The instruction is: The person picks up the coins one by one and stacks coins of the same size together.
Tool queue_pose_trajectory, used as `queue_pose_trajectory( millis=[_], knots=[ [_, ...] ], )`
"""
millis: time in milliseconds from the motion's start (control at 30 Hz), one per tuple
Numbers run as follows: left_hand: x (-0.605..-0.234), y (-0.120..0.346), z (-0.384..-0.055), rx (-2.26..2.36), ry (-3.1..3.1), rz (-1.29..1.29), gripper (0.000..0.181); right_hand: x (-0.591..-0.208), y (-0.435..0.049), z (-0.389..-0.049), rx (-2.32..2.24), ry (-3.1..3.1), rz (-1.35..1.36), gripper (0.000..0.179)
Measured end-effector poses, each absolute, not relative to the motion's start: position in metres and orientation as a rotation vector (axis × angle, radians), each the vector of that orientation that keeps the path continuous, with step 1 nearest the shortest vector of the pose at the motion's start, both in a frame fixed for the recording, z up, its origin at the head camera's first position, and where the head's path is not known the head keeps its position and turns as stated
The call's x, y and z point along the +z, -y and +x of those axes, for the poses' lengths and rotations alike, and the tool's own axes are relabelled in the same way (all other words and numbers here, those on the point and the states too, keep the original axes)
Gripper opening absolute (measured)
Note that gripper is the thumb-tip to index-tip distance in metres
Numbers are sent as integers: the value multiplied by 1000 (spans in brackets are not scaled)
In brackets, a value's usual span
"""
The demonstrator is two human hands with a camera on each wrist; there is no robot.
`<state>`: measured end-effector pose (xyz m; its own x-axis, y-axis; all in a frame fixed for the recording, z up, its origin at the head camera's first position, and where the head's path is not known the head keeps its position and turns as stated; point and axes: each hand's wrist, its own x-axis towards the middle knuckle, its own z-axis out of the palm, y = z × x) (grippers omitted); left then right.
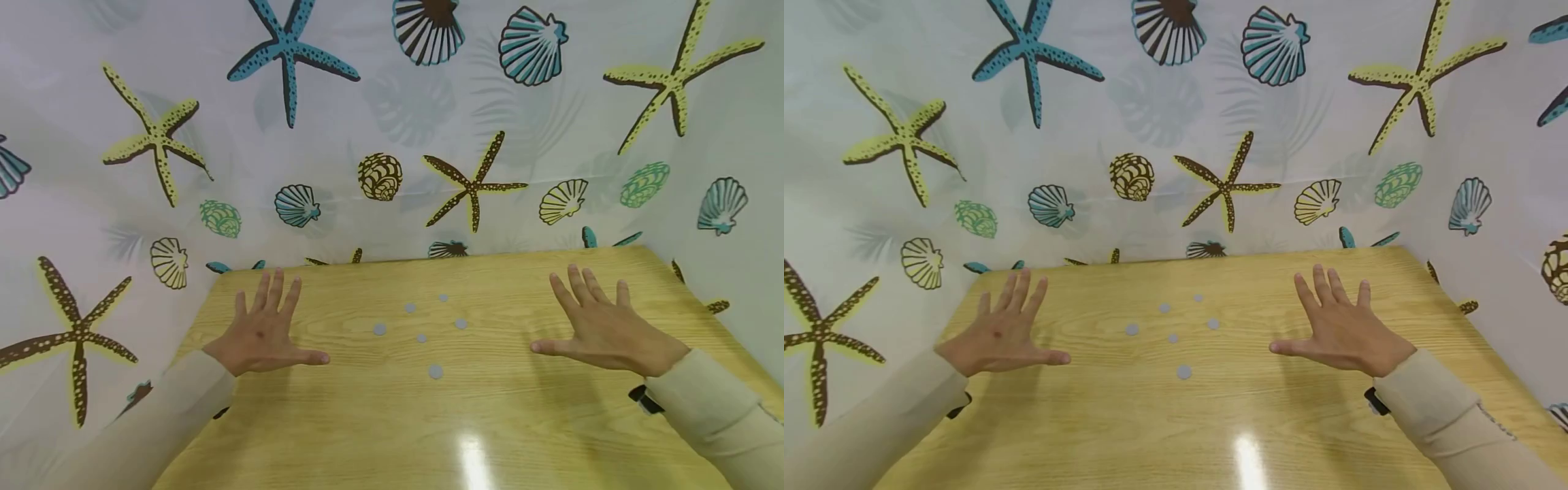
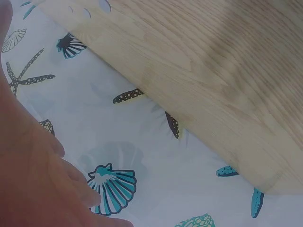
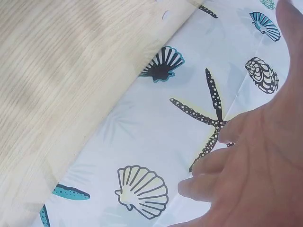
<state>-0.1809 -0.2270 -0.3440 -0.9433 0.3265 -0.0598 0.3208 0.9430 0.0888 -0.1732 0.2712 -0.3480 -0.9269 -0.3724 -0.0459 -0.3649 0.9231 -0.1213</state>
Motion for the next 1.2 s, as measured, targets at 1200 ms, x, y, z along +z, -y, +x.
queue_pose_trajectory(
  millis=[1200],
  knots=[
    [-390,198,-176,254,-2940,648,127,-389,-226,-175,-327,-2902,-796,105]
  ],
)
